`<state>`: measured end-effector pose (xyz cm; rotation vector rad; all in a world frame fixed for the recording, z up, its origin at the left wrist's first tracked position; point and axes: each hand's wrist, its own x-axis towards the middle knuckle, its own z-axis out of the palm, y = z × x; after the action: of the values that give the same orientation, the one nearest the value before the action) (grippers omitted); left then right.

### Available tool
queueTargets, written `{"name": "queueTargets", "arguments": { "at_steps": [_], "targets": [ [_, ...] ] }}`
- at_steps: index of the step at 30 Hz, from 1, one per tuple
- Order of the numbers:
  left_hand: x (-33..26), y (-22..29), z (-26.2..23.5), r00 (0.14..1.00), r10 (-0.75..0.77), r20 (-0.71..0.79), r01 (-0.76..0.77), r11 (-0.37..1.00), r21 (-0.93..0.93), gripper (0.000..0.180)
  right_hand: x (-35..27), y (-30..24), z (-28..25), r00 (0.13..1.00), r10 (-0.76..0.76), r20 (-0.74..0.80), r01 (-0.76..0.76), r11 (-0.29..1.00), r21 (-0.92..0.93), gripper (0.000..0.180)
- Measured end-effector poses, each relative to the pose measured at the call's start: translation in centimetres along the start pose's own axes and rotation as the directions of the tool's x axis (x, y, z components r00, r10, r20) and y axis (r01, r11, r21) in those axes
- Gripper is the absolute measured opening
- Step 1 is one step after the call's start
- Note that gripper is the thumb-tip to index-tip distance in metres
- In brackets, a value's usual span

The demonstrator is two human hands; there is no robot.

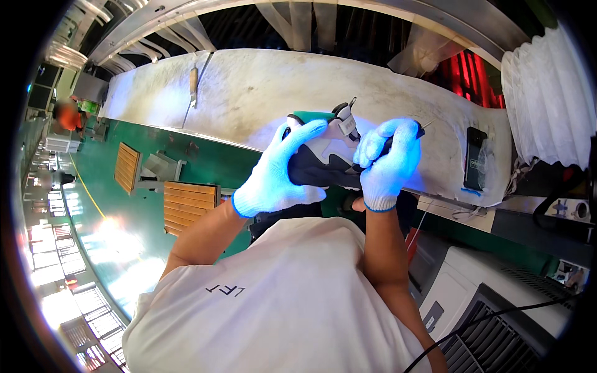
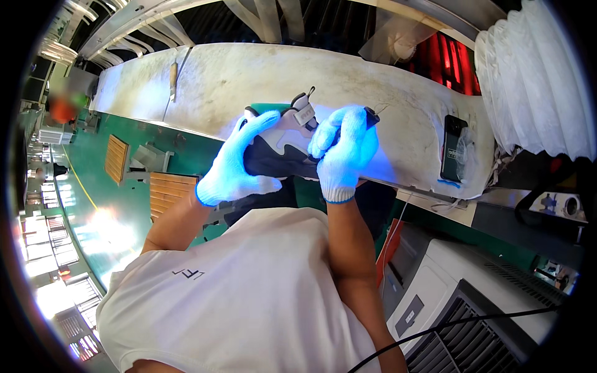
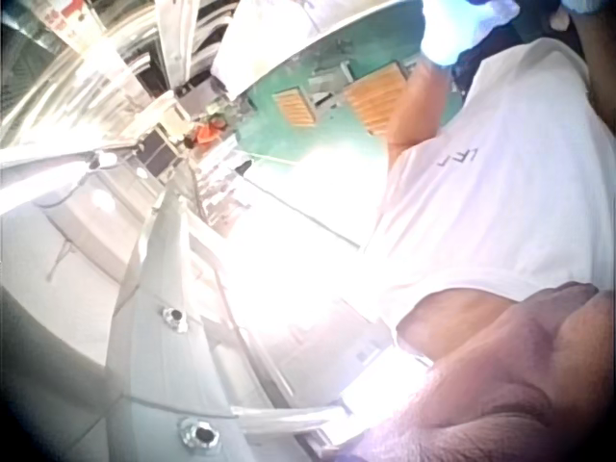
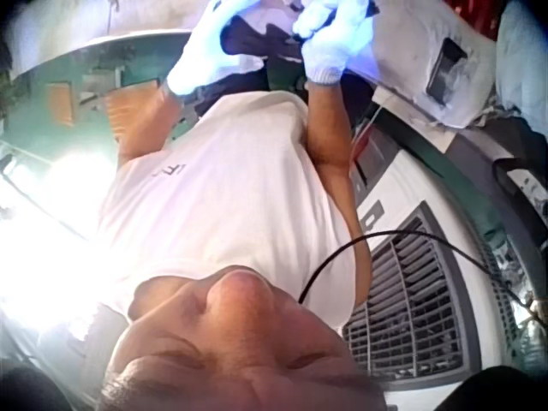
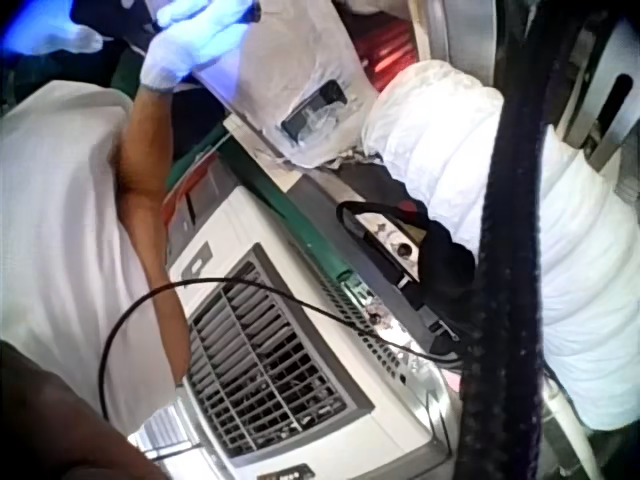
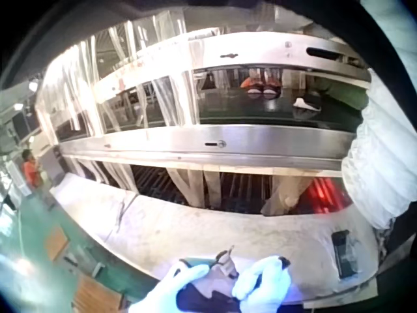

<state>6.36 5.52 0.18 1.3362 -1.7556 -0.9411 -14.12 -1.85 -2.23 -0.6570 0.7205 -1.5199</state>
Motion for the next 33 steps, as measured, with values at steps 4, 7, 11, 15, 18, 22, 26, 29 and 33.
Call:
{"name": "queueTargets", "arguments": {
  "at_steps": [4,7,11,15,18,22,26,29,33],
  "targets": [
    [0.7,-0.5,-0.4,0.989,-0.147,-0.002,0.146,0.983,-0.113,0.11,-0.8,1.0,1.0,0.999,-0.046,0.005,0.046,0.998,-0.033,0.039],
    [0.9,-0.9,0.0,0.961,-0.277,-0.02,0.264,0.935,-0.238,0.104,-0.6,1.4,1.0,0.998,-0.062,0.005,0.062,0.992,-0.108,0.039],
    [1.4,-1.9,-0.2,0.986,-0.159,-0.049,0.158,0.987,-0.019,0.112,-0.5,1.7,1.5,0.999,-0.042,0.022,0.045,0.987,-0.155,0.039],
    [2.5,-0.7,0.7,0.95,-0.3,-0.092,0.314,0.912,0.266,0.129,-1.5,2.1,1.7,0.996,-0.063,0.066,0.075,0.978,-0.196,0.038],
    [3.1,-0.3,0.8,0.939,-0.325,-0.113,0.342,0.855,0.39,0.134,-0.7,1.7,-0.2,0.993,-0.077,0.087,0.054,0.969,0.239,0.046],
    [3.7,-0.3,1.1,0.943,-0.31,-0.118,0.332,0.862,0.383,0.13,2.0,0.7,-4.1,0.994,0.109,0.022,-0.103,0.823,0.558,0.055],
    [3.5,0.5,2.1,0.93,-0.316,-0.188,0.366,0.849,0.382,0.125,0.6,1.5,-1.9,0.996,-0.04,-0.077,0.047,0.994,0.098,0.04],
    [3.2,0.3,2.7,0.921,-0.31,-0.238,0.384,0.828,0.409,0.124,0.2,0.8,1.2,0.955,-0.064,-0.289,0.043,0.996,-0.078,0.031],
    [4.3,-1.5,1.5,0.939,-0.304,-0.158,0.342,0.853,0.393,0.127,2.1,0.8,0.6,0.91,-0.099,-0.402,0.037,0.986,-0.16,0.031]
  ]
}}
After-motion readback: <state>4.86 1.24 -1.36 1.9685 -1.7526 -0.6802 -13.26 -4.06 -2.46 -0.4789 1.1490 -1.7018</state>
